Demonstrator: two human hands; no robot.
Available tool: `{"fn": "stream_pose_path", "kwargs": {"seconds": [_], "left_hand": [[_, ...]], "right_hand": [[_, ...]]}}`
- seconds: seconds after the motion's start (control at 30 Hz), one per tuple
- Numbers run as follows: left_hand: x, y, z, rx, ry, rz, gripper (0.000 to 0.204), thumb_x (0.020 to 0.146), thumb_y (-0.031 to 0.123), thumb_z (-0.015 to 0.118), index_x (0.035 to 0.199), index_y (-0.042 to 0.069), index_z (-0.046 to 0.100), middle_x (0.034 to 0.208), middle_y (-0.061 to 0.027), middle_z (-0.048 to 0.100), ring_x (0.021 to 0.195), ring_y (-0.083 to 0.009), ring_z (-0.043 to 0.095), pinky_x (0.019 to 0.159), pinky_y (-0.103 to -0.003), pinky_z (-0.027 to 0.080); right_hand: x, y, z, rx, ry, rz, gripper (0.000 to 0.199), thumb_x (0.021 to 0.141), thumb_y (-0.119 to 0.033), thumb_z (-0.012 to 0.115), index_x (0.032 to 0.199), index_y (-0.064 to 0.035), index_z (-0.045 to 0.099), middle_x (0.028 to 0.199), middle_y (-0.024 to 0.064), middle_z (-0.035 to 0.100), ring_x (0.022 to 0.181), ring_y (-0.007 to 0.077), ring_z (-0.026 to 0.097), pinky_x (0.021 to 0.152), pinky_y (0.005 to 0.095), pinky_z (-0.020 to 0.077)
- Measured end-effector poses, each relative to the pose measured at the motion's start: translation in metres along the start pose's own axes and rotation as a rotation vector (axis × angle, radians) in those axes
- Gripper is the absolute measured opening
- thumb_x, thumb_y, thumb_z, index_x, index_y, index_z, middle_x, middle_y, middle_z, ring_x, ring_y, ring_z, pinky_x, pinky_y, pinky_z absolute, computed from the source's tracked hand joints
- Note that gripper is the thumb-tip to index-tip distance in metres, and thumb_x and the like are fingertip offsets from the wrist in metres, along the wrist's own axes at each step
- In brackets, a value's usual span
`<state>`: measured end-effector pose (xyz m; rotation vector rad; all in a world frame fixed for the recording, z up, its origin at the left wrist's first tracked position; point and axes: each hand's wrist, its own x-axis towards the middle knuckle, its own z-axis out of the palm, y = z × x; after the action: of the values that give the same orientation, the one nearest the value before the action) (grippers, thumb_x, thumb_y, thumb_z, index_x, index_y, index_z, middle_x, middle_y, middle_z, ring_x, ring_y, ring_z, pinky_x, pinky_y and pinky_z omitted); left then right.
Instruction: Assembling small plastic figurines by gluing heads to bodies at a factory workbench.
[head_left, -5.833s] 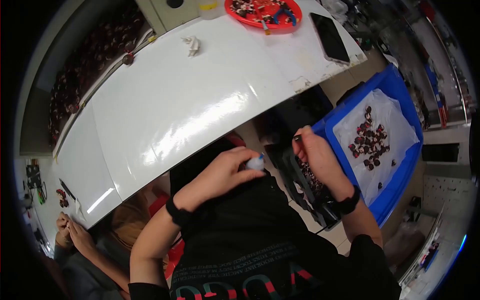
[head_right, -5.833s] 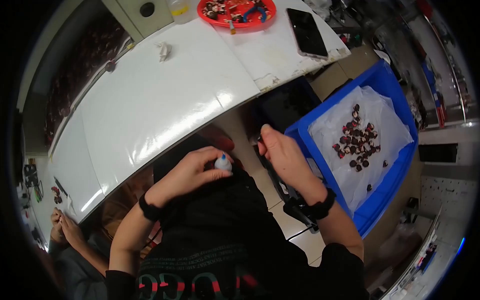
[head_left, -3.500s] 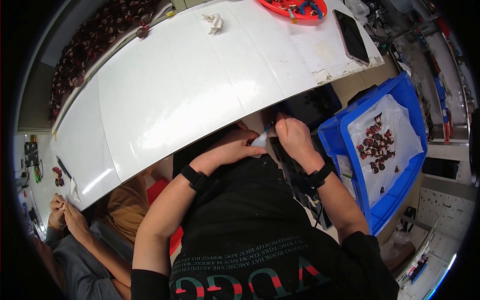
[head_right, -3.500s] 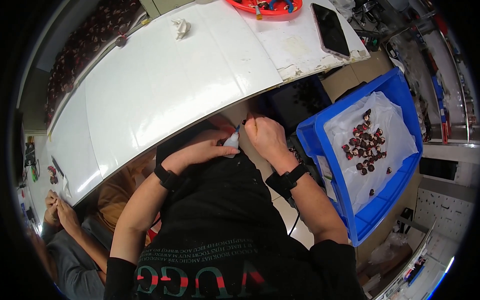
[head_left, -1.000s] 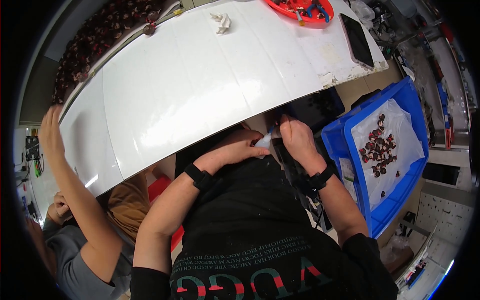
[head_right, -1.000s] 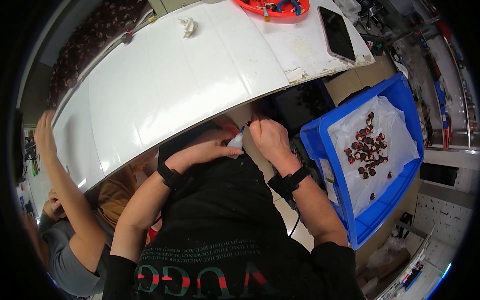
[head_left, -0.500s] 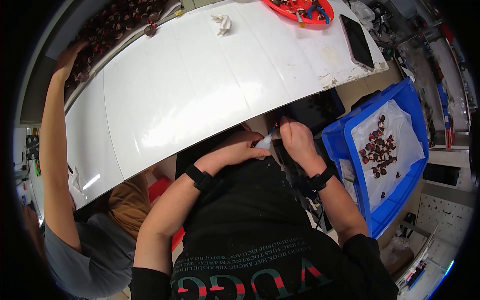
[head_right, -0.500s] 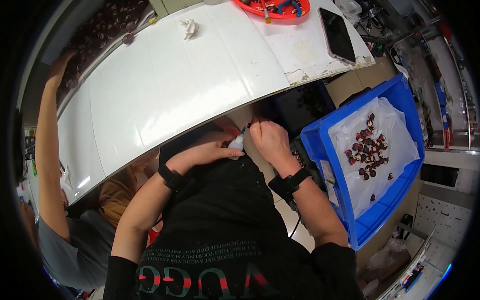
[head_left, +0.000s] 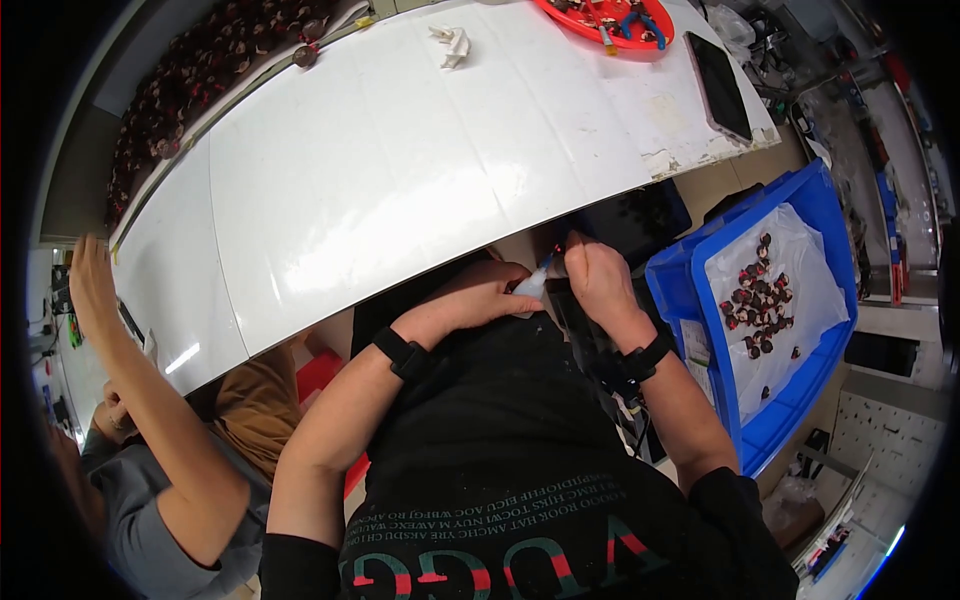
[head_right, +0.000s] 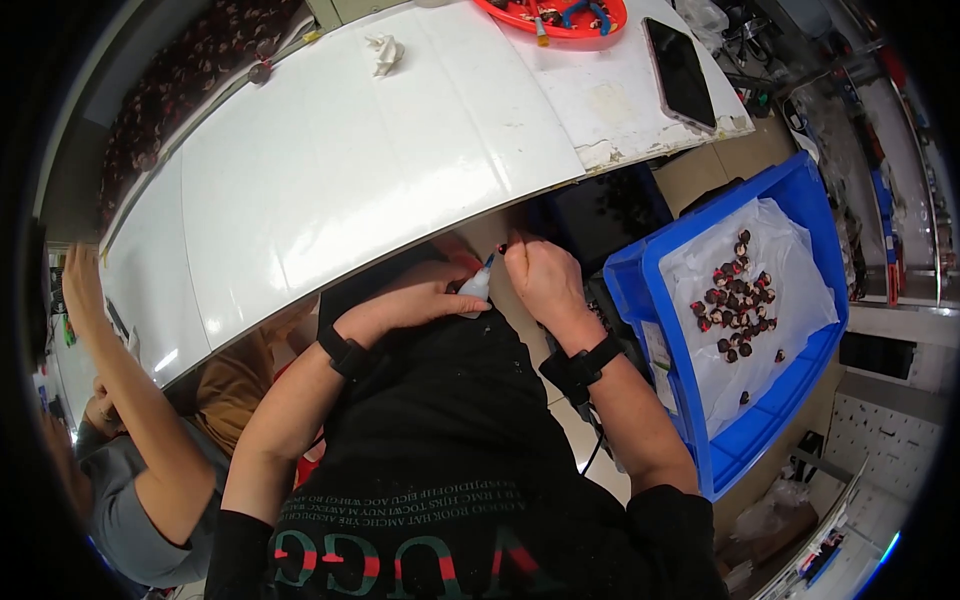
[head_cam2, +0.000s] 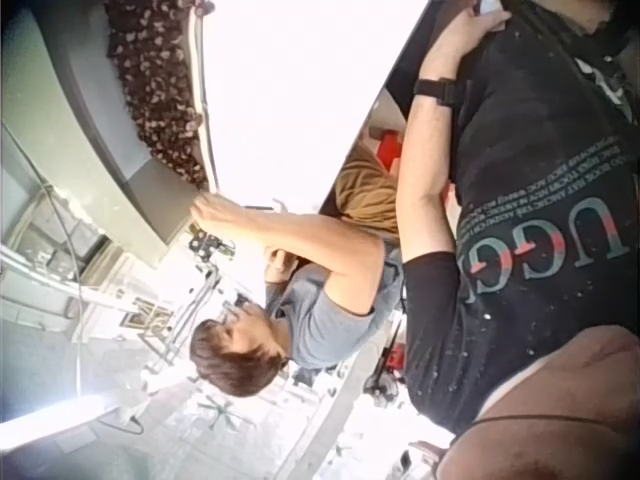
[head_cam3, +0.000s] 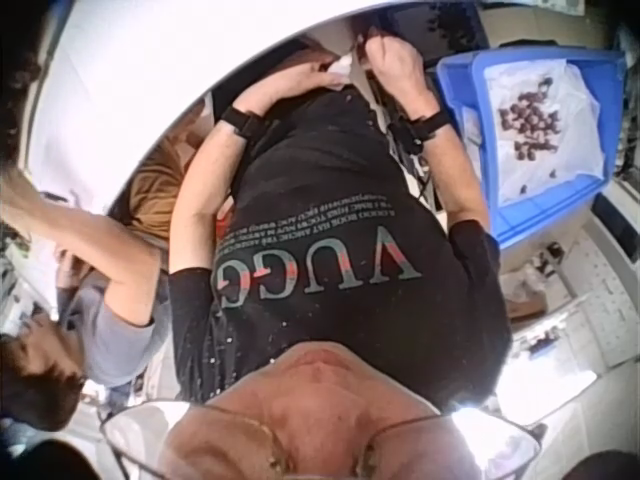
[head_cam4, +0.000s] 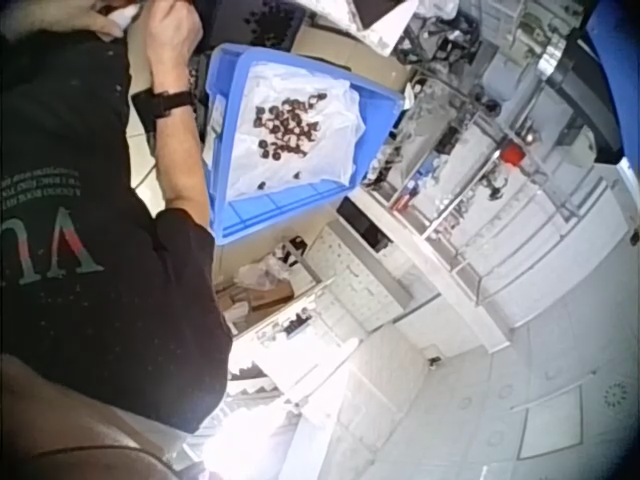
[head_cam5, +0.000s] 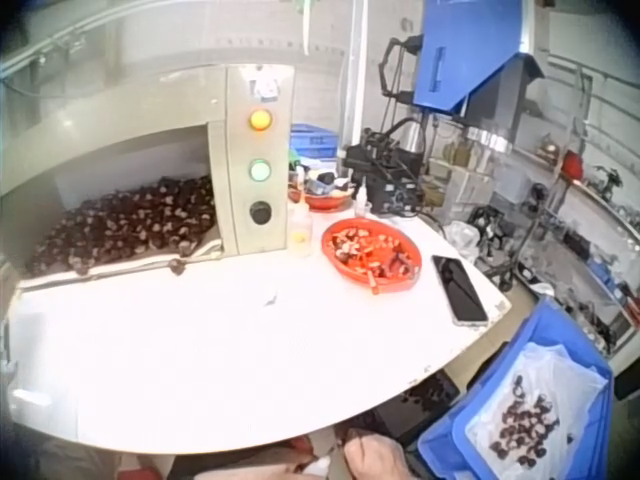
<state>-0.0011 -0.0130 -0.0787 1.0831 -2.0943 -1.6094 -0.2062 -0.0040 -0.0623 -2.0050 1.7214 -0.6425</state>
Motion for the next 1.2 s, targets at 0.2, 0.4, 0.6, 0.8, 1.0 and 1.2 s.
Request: {"fn": "stream_pose_path", "kwargs": {"seconds": [0.2,0.4,0.6,0.8,1.0,1.2], "left_hand": [[0.003,0.000,-0.001,-0.010,-0.011,0.006,0.036,0.083,0.034,0.070,0.094,0.000,0.064,0.077,-0.0153,0.065,0.070,-0.0260,0.061,0.065,-0.035,0.047],[-0.004,0.039,0.004,-0.220,-0.074,0.008,0.034,0.082,0.028,0.071,0.098,-0.001,0.062,0.086,-0.0152,0.067,0.076,-0.0236,0.064,0.069,-0.033,0.050],[-0.029,0.157,-0.038,-0.087,-0.061,0.265,0.033,0.083,0.025,0.072,0.106,0.003,0.062,0.089,-0.0101,0.061,0.078,-0.0238,0.059,0.069,-0.031,0.048],[-0.022,0.169,-0.086,-0.246,0.279,0.072,0.029,0.084,0.022,0.072,0.103,0.001,0.063,0.086,-0.0046,0.063,0.068,-0.0099,0.055,0.063,-0.025,0.046],[-0.019,0.158,-0.110,0.013,0.444,0.048,0.032,0.085,0.027,0.072,0.102,0.001,0.065,0.082,-0.0037,0.064,0.065,-0.0080,0.052,0.061,-0.024,0.045],[-0.019,0.157,-0.117,0.037,0.452,0.019,0.033,0.085,0.030,0.071,0.102,0.001,0.065,0.081,-0.0030,0.063,0.063,-0.0074,0.050,0.060,-0.024,0.044]], "right_hand": [[0.004,0.004,-0.005,-0.039,-0.059,0.072,0.038,0.094,-0.028,0.041,0.080,-0.0008,0.063,0.077,0.0233,0.062,0.076,0.0419,0.060,0.067,0.0491,0.0478],[-0.011,0.013,-0.026,0.243,0.031,0.248,0.054,0.100,-0.044,0.034,0.076,-0.0004,0.056,0.063,0.0108,0.052,0.058,0.0242,0.052,0.056,0.0351,0.0409],[-0.022,0.009,-0.062,0.563,-0.006,0.594,0.055,0.100,-0.046,0.033,0.075,-0.0035,0.057,0.064,0.0032,0.052,0.059,0.0124,0.047,0.056,0.0273,0.0385],[-0.018,-0.031,-0.094,0.691,-0.018,0.483,0.057,0.100,-0.051,0.025,0.076,-0.0064,0.053,0.067,-0.0008,0.050,0.061,0.0076,0.045,0.056,0.0228,0.0361],[-0.020,-0.039,-0.099,0.783,-0.039,0.386,0.057,0.100,-0.053,0.023,0.077,-0.0088,0.052,0.067,-0.0023,0.048,0.061,0.0057,0.044,0.056,0.0200,0.0348],[-0.009,-0.056,-0.110,0.795,-0.019,0.245,0.050,0.102,-0.045,0.029,0.081,-0.0060,0.053,0.071,-0.0012,0.050,0.065,0.0062,0.046,0.059,0.0205,0.0375]]}}
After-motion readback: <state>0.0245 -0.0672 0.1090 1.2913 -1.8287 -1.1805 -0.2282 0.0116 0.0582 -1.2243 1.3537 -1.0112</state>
